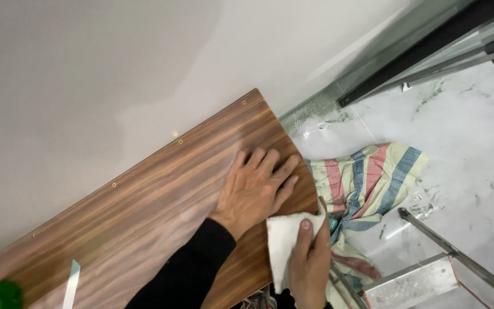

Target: Cleaning and prepping a wooden shelf by wiping it with a cloth and scraping off debris with a small blade.

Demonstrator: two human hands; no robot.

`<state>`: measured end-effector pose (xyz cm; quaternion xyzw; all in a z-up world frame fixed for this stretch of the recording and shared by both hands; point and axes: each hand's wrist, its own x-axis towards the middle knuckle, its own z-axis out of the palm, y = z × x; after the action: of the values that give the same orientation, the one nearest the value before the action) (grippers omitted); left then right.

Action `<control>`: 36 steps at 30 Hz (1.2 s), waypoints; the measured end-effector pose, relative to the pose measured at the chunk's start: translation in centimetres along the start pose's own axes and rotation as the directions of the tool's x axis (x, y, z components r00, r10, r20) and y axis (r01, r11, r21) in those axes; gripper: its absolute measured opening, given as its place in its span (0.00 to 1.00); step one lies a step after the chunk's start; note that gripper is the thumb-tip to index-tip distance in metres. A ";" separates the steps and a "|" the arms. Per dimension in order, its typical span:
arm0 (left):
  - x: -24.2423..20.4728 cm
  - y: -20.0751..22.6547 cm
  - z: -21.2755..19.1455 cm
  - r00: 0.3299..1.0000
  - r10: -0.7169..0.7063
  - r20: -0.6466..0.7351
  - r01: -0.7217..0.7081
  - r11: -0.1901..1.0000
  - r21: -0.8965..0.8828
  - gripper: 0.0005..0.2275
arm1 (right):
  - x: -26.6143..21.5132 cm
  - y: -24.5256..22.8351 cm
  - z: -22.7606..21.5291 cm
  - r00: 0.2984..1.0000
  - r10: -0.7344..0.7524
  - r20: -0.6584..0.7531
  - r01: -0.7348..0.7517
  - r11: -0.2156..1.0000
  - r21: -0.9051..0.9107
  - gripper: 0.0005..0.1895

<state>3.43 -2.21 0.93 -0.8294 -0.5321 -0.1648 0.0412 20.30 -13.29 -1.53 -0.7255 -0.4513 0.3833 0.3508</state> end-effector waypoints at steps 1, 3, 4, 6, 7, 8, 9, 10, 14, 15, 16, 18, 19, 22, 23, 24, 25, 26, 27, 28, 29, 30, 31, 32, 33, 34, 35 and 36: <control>0.0 0.0 0.3 1.000 -0.009 -0.011 0.009 1.000 -0.002 0.21 | 0.3 -0.6 -0.2 1.000 -0.012 0.002 0.012 1.000 -0.007 0.33; -0.1 -0.4 0.7 0.998 0.004 0.070 -0.002 0.999 -0.034 0.24 | 0.6 -2.1 -0.3 1.000 0.024 0.011 -0.023 0.999 -0.032 0.37; -0.3 -0.3 0.5 0.998 -0.002 0.059 0.004 0.999 -0.033 0.24 | 0.8 -2.0 -0.4 1.000 0.011 0.012 -0.011 0.999 -0.036 0.37; -0.7 -0.3 0.1 0.991 -0.005 -0.137 0.006 1.000 0.006 0.22 | 1.3 -2.1 -0.5 0.997 0.068 0.024 -0.065 0.993 -0.096 0.28; -2.2 0.2 -1.1 0.989 -0.016 -0.148 0.017 1.000 0.010 0.22 | 0.9 -2.7 -0.5 0.998 0.053 0.030 -0.050 0.994 -0.101 0.28; -3.7 0.6 -2.2 0.964 -0.111 -0.240 0.089 0.991 -0.103 0.21 | 0.6 -3.3 -0.5 0.999 -0.028 0.038 0.033 0.991 -0.128 0.33; -5.2 1.0 -3.3 0.925 -0.210 -0.316 0.145 0.965 -0.216 0.22 | 0.2 -3.9 -0.3 0.993 -0.106 0.050 0.113 0.982 -0.151 0.39; -8.5 1.0 -4.3 0.921 -0.217 -0.324 0.154 0.965 -0.210 0.22 | -0.1 -3.7 -0.1 0.991 -0.118 0.059 0.126 0.981 -0.150 0.39; -21.3 1.9 -9.6 0.711 -0.593 -0.379 0.573 0.800 -0.176 0.25 | 0.0 -0.3 -1.4 0.941 -0.311 0.137 0.339 0.866 -0.367 0.45; -25.2 1.0 -12.1 0.601 -0.701 -0.385 0.717 0.685 -0.129 0.23 | -0.6 1.2 -0.2 0.897 -0.410 0.161 0.438 0.788 -0.433 0.45; -28.5 -0.3 -13.3 0.594 -0.703 -0.392 0.737 0.670 -0.085 0.23 | -2.5 0.4 1.6 0.892 -0.407 0.195 0.452 0.799 -0.397 0.45; -33.4 -0.9 -14.0 0.410 -0.853 -0.325 0.903 0.429 0.014 0.30 | -4.8 -0.9 1.9 0.768 -0.604 0.213 0.603 0.569 -0.559 0.38; -34.2 -1.4 -14.5 0.399 -0.858 -0.323 0.909 0.416 0.016 0.30 | -6.3 -1.6 3.0 0.765 -0.604 0.226 0.610 0.565 -0.556 0.38; -35.6 -2.9 -14.9 0.390 -0.898 -0.204 0.921 0.384 0.066 0.30 | -10.3 -4.7 6.2 0.706 -0.561 0.432 0.705 0.493 -0.511 0.41; -35.8 -3.4 -14.8 0.367 -0.910 -0.194 0.929 0.367 0.036 0.26 | -11.9 -6.6 7.5 0.720 -0.320 0.616 0.686 0.465 -0.560 0.41; -36.0 -3.9 -14.6 0.344 -0.921 -0.183 0.937 0.349 0.006 0.22 | -13.4 -8.5 8.7 0.684 -0.041 0.728 0.672 0.423 -0.608 0.41; -36.2 -4.2 -14.4 0.346 -0.920 -0.185 0.936 0.352 0.000 0.22 | -13.5 -8.2 9.7 0.688 -0.044 0.724 0.671 0.419 -0.611 0.41; -36.4 -4.4 -14.2 0.317 -0.930 -0.188 0.946 0.325 -0.009 0.17 | -13.5 -8.0 10.6 0.560 -0.296 0.774 0.800 0.438 -0.411 0.38; -36.5 -4.7 -14.1 0.299 -0.936 -0.183 0.952 0.307 -0.013 0.13 | -13.8 -7.7 11.4 0.412 -0.531 0.741 0.892 0.402 -0.207 0.36; -36.9 -5.0 -14.9 0.311 -0.934 -0.178 0.948 0.319 -0.016 0.13 | -14.0 -8.3 12.0 0.424 -0.530 0.734 0.887 0.406 -0.219 0.36; -36.7 -5.3 -15.2 0.314 -0.936 -0.156 0.943 0.327 -0.065 0.08 | -13.6 -8.8 12.2 0.422 -0.534 0.733 0.870 0.465 -0.162 0.33; -36.3 -5.7 -15.4 0.318 -0.939 -0.133 0.936 0.334 -0.114 0.04 | -13.1 -9.3 12.4 0.419 -0.540 0.730 0.848 0.519 -0.103 0.30; -37.0 -5.9 -15.0 0.341 -0.933 -0.118 0.925 0.355 -0.135 0.04 | -13.1 -10.0 11.8 0.446 -0.534 0.718 0.843 0.519 -0.138 0.30; -37.6 -6.3 -14.5 0.337 -0.937 -0.097 0.929 0.347 -0.130 0.06 | -13.1 -10.8 11.2 0.458 -0.588 0.666 0.776 0.631 0.023 0.27; -38.4 -6.8 -14.4 0.329 -0.941 -0.080 0.934 0.337 -0.116 0.07 | -13.2 -11.7 11.0 0.475 -0.638 0.606 0.683 0.702 0.203 0.25; -39.5 -7.4 -13.3 0.349 -0.934 -0.070 0.926 0.356 -0.128 0.07 | -13.1 -12.0 10.3 0.494 -0.635 0.594 0.686 0.704 0.183 0.25; -40.7 -8.0 -12.4 0.255 -0.967 0.010 0.964 0.254 -0.074 0.09 | -13.0 -12.4 9.7 0.531 -0.598 0.600 0.627 0.754 0.197 0.24; -42.0 -8.6 -11.4 0.152 -0.985 0.082 0.988 0.152 -0.008 0.11 | -13.0 -12.8 9.1 0.564 -0.559 0.607 0.564 0.798 0.211 0.24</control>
<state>-22.86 -37.78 -2.55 -0.2890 -0.9393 -0.1442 -0.1156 3.51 -19.41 8.29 -0.3685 -0.7509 0.4740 0.2752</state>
